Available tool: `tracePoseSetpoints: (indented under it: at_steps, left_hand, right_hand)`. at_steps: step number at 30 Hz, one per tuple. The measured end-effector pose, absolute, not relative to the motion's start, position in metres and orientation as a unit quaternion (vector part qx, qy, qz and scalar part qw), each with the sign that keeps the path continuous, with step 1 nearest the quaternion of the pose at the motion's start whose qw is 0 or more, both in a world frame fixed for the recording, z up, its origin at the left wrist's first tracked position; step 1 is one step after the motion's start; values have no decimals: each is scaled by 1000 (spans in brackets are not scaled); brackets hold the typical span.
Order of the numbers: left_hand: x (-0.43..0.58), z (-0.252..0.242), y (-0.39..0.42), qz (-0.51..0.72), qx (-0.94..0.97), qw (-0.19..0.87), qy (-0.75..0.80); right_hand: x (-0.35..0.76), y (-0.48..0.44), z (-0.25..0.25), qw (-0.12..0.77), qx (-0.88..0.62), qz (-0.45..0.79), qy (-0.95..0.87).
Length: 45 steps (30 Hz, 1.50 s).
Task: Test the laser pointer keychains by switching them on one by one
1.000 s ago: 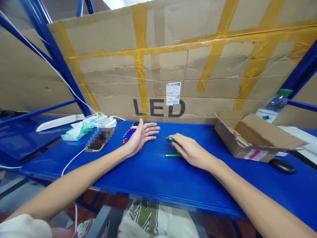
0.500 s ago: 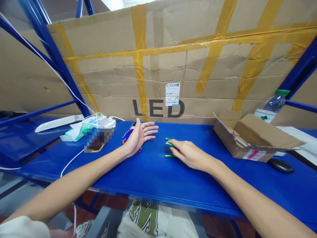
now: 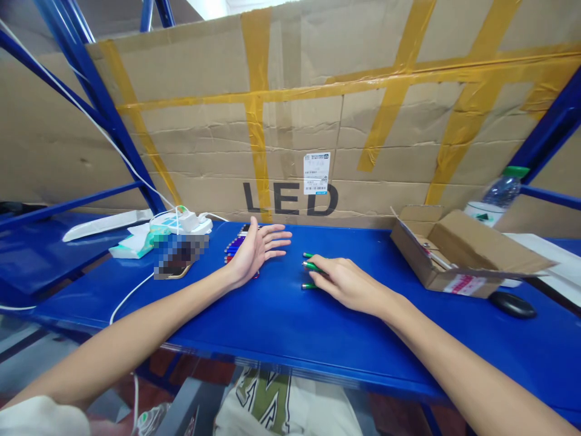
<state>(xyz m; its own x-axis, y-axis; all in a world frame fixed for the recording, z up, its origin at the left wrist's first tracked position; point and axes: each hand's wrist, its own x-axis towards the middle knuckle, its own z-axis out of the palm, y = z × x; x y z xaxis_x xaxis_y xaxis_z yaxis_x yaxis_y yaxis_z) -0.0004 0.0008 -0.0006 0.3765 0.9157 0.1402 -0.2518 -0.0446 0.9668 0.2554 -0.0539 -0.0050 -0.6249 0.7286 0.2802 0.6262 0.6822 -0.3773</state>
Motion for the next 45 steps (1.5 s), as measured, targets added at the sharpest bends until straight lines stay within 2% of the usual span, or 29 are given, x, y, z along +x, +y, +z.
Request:
tracePoseSetpoints:
  at_steps: [30,45]
  left_hand:
    - [0,0,2,463,546,633,295]
    - [0,0,1,462,543,635,298]
  right_hand:
    - [259,-50,-8,170,-414,78,-891]
    - [263,-45,-12,194,-441,45,-875]
